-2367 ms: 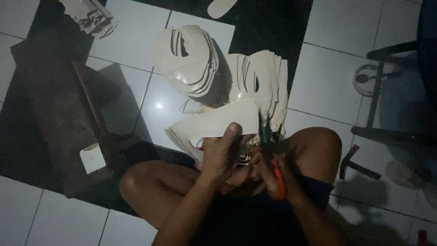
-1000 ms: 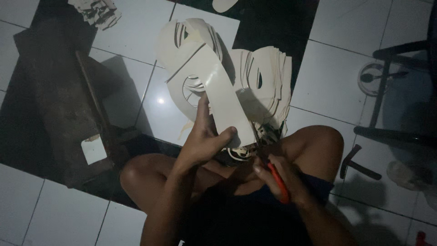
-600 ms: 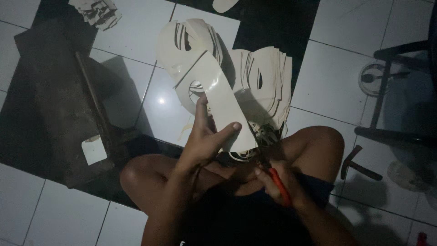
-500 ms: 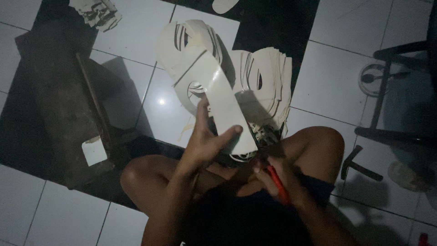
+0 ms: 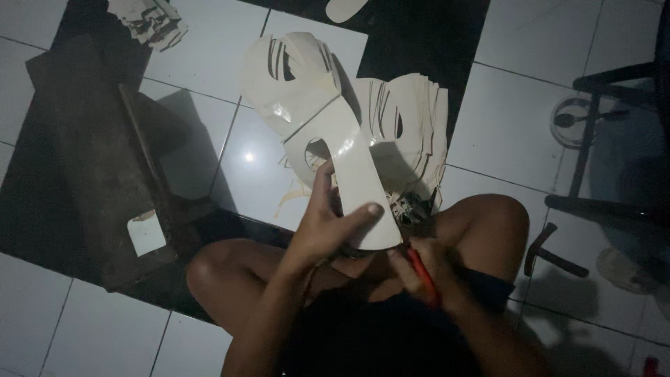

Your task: The person sits on the floor and uses red-handled scissors to trim the edges of a white, flexible, shoe-shaped material. They repeatedly cut small strips from the perimeter of the piece, rotating it to follow the contour, while a pile of similar cut pieces and trimmings sits nearby.

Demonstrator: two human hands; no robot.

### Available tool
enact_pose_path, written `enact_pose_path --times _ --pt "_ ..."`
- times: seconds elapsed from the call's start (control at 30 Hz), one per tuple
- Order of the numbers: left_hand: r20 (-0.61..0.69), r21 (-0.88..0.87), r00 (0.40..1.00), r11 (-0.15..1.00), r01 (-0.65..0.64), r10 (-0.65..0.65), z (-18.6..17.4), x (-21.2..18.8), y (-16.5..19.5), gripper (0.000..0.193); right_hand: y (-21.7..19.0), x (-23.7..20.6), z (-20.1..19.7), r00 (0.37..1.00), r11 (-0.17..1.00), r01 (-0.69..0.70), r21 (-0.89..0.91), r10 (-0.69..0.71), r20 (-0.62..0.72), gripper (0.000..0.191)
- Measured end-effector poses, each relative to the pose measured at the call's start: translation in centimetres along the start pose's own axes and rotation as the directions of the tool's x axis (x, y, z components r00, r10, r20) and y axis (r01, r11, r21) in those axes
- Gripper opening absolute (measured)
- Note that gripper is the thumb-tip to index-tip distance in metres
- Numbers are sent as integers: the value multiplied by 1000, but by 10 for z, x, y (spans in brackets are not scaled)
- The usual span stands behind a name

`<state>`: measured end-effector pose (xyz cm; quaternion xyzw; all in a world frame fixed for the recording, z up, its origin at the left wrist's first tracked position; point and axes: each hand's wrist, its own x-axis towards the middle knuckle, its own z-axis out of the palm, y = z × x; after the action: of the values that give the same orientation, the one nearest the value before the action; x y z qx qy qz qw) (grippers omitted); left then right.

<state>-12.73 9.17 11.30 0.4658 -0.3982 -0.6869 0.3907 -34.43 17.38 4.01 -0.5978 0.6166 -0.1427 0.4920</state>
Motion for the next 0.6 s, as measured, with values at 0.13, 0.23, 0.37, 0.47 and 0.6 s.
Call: enact_pose_path --times 0.13,0.23,0.37,0.47,0.6 --pt "-26 -134 989 980 -148 146 -2 2 1 76 14 2 11 997 987 -24 157 13 74 29" --pt "-35 -43 998 998 -51 50 3 0 1 82 26 0 9 999 971 21 240 -31 40 24" --pt "23 -61 992 991 -118 120 12 -5 -6 85 49 4 8 986 914 168 369 -154 -67 18" --pt "41 41 988 988 -149 147 10 -7 -20 88 70 15 15 927 776 375 508 -325 -189 13" --pt "22 77 994 991 -108 107 -7 -2 -46 88 97 28 32 828 575 533 621 -503 -246 11"
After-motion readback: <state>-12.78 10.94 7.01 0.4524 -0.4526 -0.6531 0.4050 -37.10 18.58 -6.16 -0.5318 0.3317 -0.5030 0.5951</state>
